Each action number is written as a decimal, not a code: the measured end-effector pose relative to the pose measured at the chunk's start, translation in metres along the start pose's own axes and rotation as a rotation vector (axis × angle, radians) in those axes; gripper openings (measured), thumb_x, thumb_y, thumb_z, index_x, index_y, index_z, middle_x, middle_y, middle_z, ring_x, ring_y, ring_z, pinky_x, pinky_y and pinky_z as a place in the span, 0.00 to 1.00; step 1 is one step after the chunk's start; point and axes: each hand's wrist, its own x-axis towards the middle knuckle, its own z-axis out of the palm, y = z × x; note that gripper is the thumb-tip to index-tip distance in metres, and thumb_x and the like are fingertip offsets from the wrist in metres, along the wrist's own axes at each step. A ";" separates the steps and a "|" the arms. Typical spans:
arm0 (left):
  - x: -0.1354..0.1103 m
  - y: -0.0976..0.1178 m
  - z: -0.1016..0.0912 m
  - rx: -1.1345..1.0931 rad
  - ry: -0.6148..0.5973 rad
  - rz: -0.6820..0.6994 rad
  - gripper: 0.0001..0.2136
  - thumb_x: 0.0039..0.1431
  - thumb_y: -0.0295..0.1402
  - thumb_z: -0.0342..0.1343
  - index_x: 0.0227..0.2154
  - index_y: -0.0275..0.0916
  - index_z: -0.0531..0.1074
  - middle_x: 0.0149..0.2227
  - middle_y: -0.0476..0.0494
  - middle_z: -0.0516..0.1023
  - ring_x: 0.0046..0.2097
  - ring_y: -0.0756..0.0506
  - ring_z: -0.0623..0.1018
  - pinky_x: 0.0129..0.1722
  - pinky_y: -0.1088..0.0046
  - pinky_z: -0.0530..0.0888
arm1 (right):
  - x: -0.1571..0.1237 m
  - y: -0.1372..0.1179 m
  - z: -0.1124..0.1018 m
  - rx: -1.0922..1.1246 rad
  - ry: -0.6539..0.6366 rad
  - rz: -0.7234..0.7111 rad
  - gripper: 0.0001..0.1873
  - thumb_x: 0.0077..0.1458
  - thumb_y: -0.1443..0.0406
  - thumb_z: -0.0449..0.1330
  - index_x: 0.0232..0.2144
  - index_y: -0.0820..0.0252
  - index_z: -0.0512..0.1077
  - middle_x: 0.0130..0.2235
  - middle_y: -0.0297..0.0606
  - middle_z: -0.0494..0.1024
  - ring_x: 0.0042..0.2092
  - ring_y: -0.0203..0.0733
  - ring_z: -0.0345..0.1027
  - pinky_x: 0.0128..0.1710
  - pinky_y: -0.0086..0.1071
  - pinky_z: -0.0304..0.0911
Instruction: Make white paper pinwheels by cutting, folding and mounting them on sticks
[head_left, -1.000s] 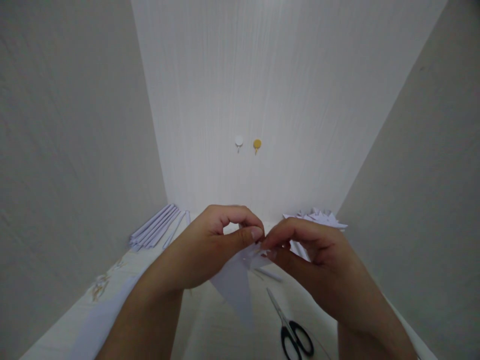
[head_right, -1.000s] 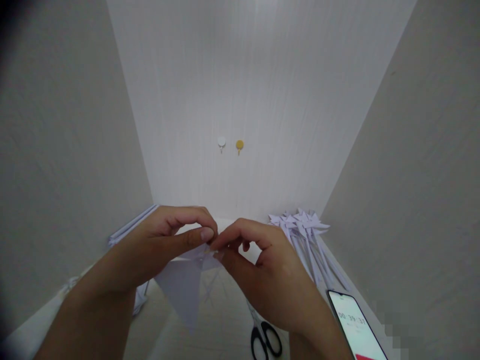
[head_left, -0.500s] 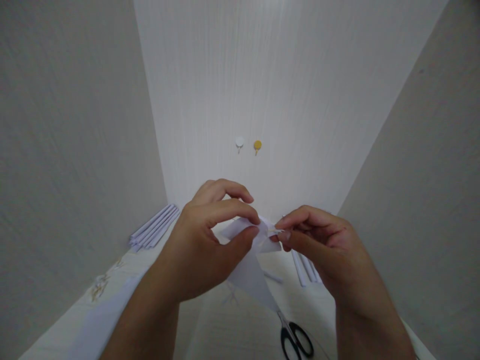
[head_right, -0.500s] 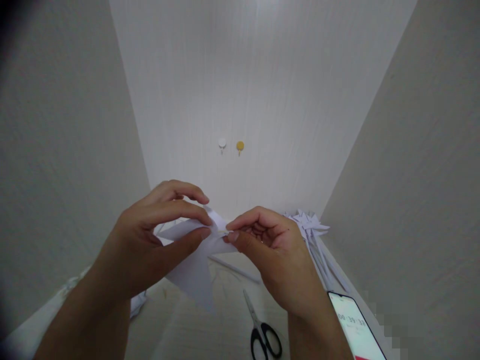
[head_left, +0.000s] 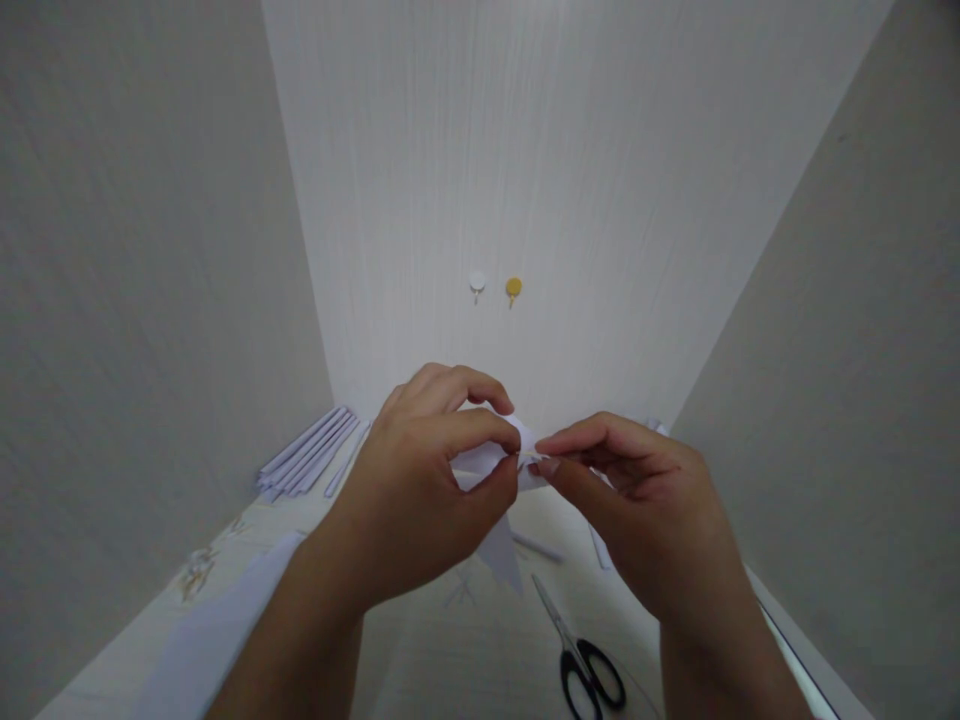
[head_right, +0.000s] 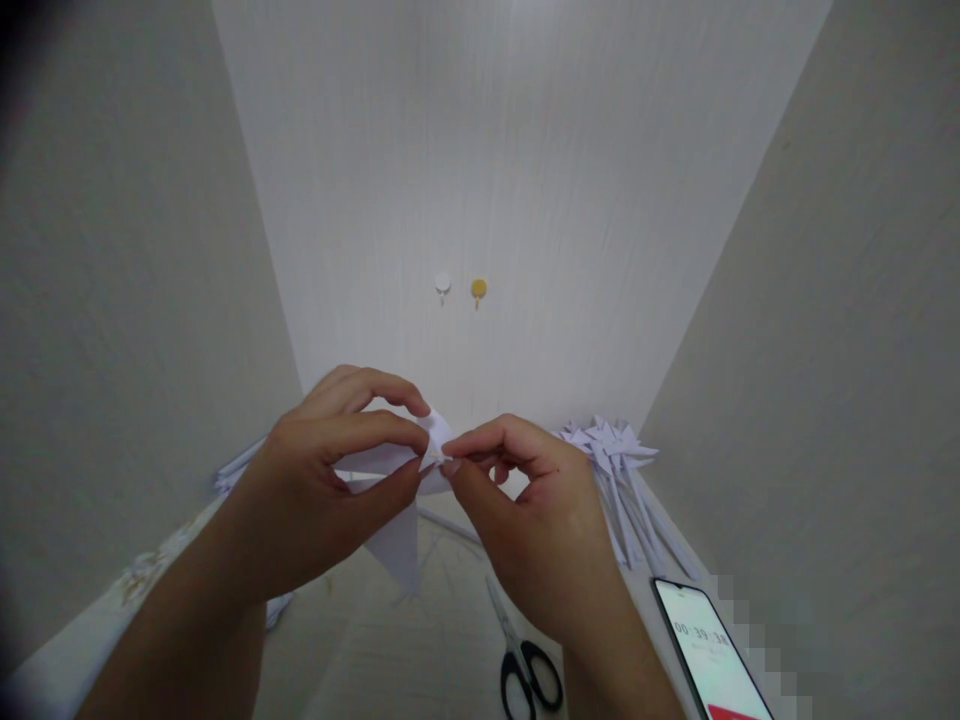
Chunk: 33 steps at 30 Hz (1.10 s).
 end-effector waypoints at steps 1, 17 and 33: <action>0.000 0.000 0.000 0.010 -0.012 0.003 0.06 0.58 0.25 0.61 0.32 0.44 0.79 0.46 0.42 0.80 0.49 0.40 0.76 0.49 0.57 0.71 | 0.000 -0.002 0.001 -0.041 0.006 -0.022 0.02 0.56 0.67 0.68 0.32 0.54 0.81 0.30 0.35 0.81 0.33 0.42 0.73 0.33 0.35 0.66; 0.000 -0.005 0.001 -0.119 -0.002 -0.045 0.14 0.57 0.21 0.61 0.43 0.44 0.76 0.47 0.45 0.79 0.51 0.43 0.76 0.53 0.61 0.71 | 0.004 0.000 -0.001 0.000 -0.022 -0.009 0.12 0.54 0.73 0.62 0.39 0.54 0.74 0.28 0.28 0.73 0.31 0.38 0.67 0.32 0.32 0.61; -0.003 -0.006 0.007 -0.084 0.096 -0.364 0.04 0.61 0.34 0.60 0.34 0.43 0.80 0.31 0.49 0.82 0.29 0.48 0.77 0.28 0.73 0.72 | 0.008 0.010 -0.003 -0.036 0.220 0.113 0.03 0.52 0.66 0.66 0.31 0.57 0.81 0.28 0.36 0.80 0.28 0.40 0.69 0.27 0.32 0.61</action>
